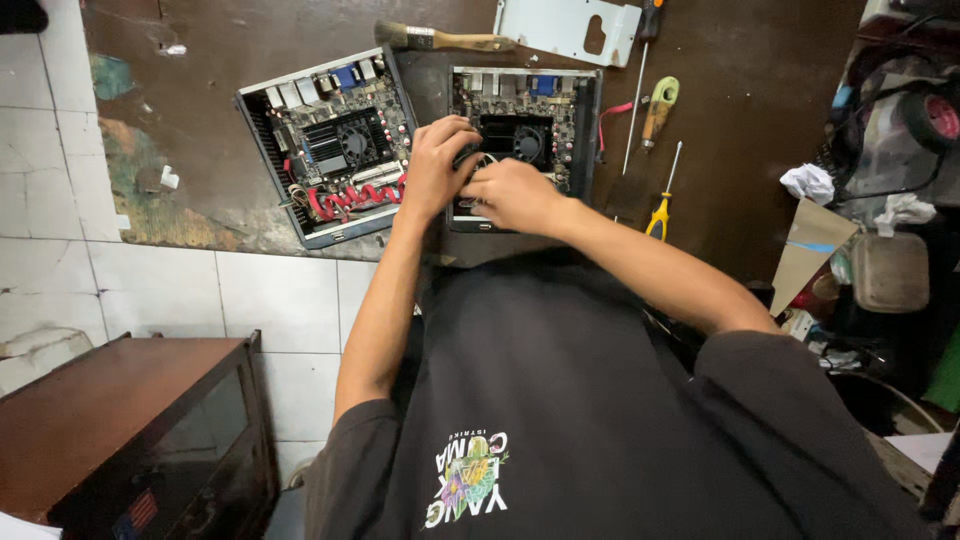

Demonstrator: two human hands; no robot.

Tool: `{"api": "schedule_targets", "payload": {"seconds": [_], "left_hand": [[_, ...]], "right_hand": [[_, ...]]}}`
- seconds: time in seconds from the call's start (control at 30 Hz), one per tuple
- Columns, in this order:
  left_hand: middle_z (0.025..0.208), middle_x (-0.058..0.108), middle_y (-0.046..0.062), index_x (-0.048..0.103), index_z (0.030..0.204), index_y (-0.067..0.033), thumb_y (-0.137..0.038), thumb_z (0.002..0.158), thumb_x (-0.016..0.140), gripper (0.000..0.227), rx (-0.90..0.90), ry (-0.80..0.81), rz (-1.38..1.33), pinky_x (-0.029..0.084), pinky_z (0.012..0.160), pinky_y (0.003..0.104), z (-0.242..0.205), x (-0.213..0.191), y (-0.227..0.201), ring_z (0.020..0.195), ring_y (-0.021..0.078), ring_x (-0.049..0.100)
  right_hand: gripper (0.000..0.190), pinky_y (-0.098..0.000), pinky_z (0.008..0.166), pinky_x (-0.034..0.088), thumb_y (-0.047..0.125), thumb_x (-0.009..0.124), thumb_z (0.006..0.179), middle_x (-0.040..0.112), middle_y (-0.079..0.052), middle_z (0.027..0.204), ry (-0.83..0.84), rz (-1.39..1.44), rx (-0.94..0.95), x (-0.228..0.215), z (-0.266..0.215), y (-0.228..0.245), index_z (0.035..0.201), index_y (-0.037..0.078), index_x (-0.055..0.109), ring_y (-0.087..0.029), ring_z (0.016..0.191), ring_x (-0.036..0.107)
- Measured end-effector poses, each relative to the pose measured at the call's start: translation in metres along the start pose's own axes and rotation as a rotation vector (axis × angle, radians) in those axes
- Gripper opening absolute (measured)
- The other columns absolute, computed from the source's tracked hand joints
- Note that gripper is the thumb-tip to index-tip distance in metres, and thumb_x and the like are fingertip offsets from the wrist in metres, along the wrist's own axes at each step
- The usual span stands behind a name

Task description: The person organizes red ribbon cables inside an open computer case, then connects a white power connector to the motherboard. They use a brush to clean dust from the interior and a screwdriver to secure a metal backplate onto the case.

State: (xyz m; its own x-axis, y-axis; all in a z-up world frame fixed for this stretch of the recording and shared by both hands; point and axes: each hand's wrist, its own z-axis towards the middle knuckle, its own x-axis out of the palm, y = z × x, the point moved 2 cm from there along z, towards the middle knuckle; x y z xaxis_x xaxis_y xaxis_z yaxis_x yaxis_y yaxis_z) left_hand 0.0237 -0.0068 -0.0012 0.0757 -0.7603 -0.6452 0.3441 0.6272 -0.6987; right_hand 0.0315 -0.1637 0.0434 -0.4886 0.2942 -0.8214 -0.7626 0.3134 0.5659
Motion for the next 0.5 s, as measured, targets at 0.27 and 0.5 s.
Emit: {"api": "schedule_targets", "payload": {"seconds": [0.27, 0.5], "left_hand": [[0.102, 0.066, 0.000, 0.067, 0.097, -0.0169, -0.016, 0.078, 0.078, 0.022, -0.011, 0.008, 0.004, 0.040, 0.093, 0.035, 0.001, -0.005, -0.010, 0.115, 0.0190, 0.059], [0.104, 0.066, -0.004, 0.068, 0.097, -0.0226, -0.033, 0.088, 0.071, 0.014, -0.019, -0.007, -0.003, 0.036, 0.094, 0.035, 0.003, -0.015, -0.027, 0.115, 0.0160, 0.059]], "right_hand": [[0.027, -0.0421, 0.075, 0.053, 0.017, 0.077, 0.078, 0.067, -0.011, 0.091, -0.067, 0.126, 0.381, -0.053, -0.095, -0.043, 0.103, 0.009, 0.072, -0.031, 0.082, 0.066], [0.024, -0.0341, 0.073, 0.054, 0.008, 0.073, 0.086, 0.067, -0.002, 0.089, -0.391, 0.188, 0.487, -0.063, -0.116, -0.050, 0.108, 0.018, 0.073, -0.024, 0.081, 0.066]]}}
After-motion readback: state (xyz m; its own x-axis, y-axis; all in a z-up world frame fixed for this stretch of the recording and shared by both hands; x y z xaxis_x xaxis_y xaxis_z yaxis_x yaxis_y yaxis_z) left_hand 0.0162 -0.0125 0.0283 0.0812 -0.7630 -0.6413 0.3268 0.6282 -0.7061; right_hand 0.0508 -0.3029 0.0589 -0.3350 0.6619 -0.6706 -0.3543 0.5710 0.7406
